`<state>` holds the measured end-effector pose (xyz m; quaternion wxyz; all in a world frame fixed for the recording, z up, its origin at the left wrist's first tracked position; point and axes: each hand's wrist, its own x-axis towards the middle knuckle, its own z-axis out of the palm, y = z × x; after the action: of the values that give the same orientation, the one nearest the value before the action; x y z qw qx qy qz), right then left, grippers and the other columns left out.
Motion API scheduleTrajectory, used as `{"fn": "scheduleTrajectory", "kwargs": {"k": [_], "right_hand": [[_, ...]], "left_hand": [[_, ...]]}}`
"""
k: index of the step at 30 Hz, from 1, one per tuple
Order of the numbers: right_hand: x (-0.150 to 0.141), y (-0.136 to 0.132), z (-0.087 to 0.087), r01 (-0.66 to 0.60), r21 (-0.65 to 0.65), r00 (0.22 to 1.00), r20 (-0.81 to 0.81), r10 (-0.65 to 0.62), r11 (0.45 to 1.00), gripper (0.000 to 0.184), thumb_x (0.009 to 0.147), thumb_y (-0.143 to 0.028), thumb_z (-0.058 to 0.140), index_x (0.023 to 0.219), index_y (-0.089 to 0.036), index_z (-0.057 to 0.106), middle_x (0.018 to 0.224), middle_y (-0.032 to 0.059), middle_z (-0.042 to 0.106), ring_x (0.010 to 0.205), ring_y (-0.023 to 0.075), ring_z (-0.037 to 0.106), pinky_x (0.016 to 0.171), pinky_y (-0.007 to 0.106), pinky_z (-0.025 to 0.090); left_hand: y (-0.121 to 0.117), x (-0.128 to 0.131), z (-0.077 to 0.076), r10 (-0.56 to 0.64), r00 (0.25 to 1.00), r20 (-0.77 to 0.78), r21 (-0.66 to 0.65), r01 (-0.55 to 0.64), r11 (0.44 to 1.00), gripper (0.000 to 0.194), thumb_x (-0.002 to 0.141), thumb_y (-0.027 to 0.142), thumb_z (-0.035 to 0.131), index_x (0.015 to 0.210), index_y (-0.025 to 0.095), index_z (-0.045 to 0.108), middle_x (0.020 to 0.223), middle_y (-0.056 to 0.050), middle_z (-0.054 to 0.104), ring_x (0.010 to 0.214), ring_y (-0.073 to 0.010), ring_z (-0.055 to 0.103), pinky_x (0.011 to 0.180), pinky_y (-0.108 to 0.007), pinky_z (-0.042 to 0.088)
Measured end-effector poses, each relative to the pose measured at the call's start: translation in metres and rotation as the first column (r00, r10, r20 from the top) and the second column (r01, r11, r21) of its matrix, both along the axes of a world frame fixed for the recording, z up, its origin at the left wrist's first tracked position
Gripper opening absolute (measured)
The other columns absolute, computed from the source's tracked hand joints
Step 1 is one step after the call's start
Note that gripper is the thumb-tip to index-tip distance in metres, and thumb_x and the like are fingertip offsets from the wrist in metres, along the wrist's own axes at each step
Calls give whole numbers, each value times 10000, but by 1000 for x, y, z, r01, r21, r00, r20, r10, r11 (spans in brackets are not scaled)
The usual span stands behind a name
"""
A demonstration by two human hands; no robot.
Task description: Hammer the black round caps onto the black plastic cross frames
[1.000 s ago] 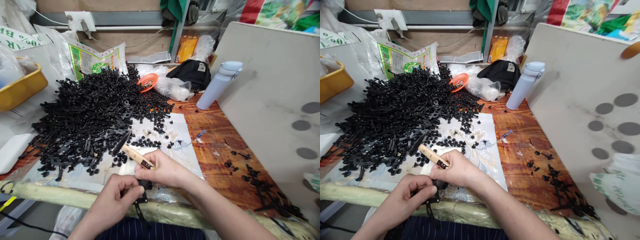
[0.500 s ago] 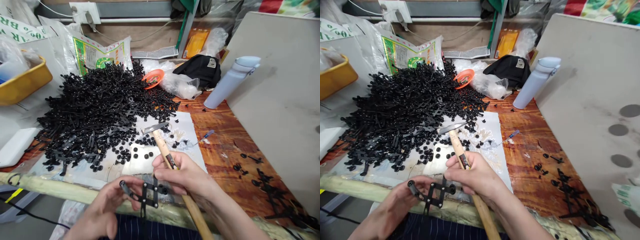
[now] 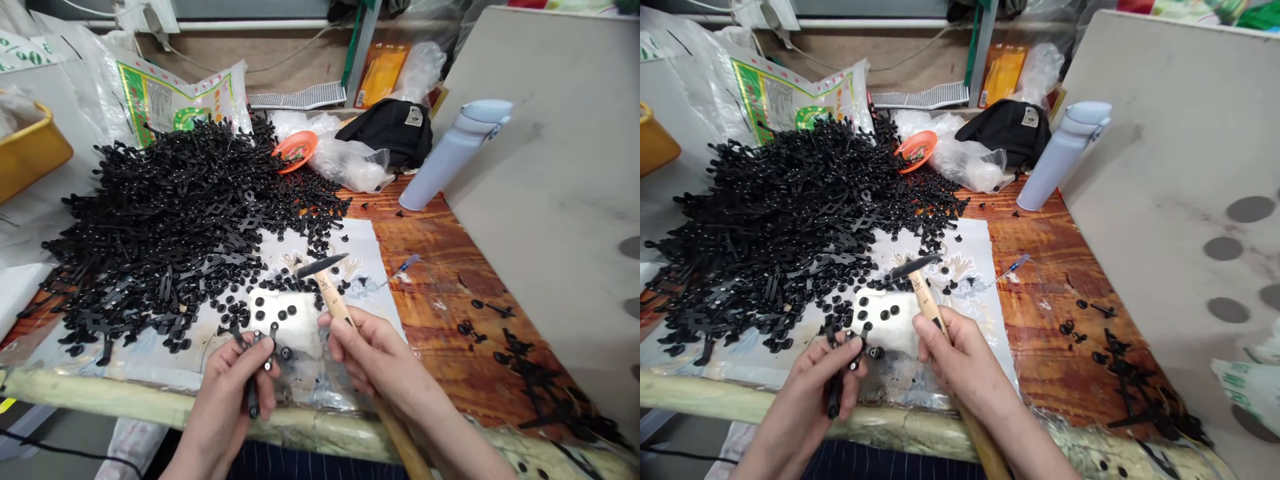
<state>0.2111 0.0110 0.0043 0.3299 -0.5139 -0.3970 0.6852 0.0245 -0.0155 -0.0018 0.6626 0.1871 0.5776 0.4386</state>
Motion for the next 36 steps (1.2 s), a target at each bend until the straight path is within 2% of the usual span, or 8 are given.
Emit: {"fn": "scheduleTrajectory", "kwargs": {"k": [5, 11, 15, 24, 31, 36], "right_hand": [[11, -3, -6, 117, -109, 989, -74, -126, 987, 459, 742, -604, 658, 720, -218, 411, 518, -106, 355, 361, 27, 213, 302, 149, 195], [13, -8, -17, 76, -112, 991, -100, -87, 991, 409, 794, -562, 641, 755, -224, 416, 507, -120, 304, 367, 34, 192, 302, 144, 188], [12, -10, -21, 67, -120, 989, -126, -83, 991, 392, 782, -563, 646, 819, -218, 462, 503, -129, 267, 371, 36, 179, 310, 147, 185], [15, -11, -20, 40, -144, 991, -119, -58, 989, 429, 754, -591, 648, 879, -205, 509, 471, -140, 258, 364, 38, 164, 313, 148, 189], [15, -9, -16, 69, -173, 990, -112, -89, 983, 398, 776, -583, 614, 862, -204, 529, 543, -106, 360, 365, 28, 202, 311, 148, 198], [14, -9, -16, 45, -195, 990, -121, -69, 980, 396, 789, -581, 600, 882, -200, 546, 535, -102, 368, 357, 28, 217, 303, 147, 205]], "left_hand": [[19, 5, -7, -18, 1000, -12, -50, 18, 999, 333, 699, 382, 731, 506, 126, 642, 305, 6, 539, 242, -56, 405, 297, -151, 302], [21, 10, -8, -16, 999, -38, -49, 14, 999, 354, 680, 408, 747, 498, 120, 648, 301, 9, 529, 255, -51, 404, 311, -150, 297], [21, 12, -8, 1, 997, -74, -36, -4, 999, 341, 671, 405, 756, 515, 125, 638, 312, 18, 526, 263, -64, 419, 323, -164, 315], [21, 17, -9, 7, 989, -148, -40, -13, 999, 324, 662, 383, 759, 514, 127, 627, 324, 8, 543, 264, -71, 425, 333, -177, 327], [21, 14, -10, 21, 994, -108, -50, -27, 998, 307, 672, 363, 759, 516, 125, 645, 332, 9, 544, 274, -66, 424, 317, -165, 315], [21, 14, -7, -9, 996, -92, -48, 4, 999, 306, 688, 352, 751, 514, 123, 649, 331, 6, 547, 278, -65, 434, 337, -167, 331]]}}
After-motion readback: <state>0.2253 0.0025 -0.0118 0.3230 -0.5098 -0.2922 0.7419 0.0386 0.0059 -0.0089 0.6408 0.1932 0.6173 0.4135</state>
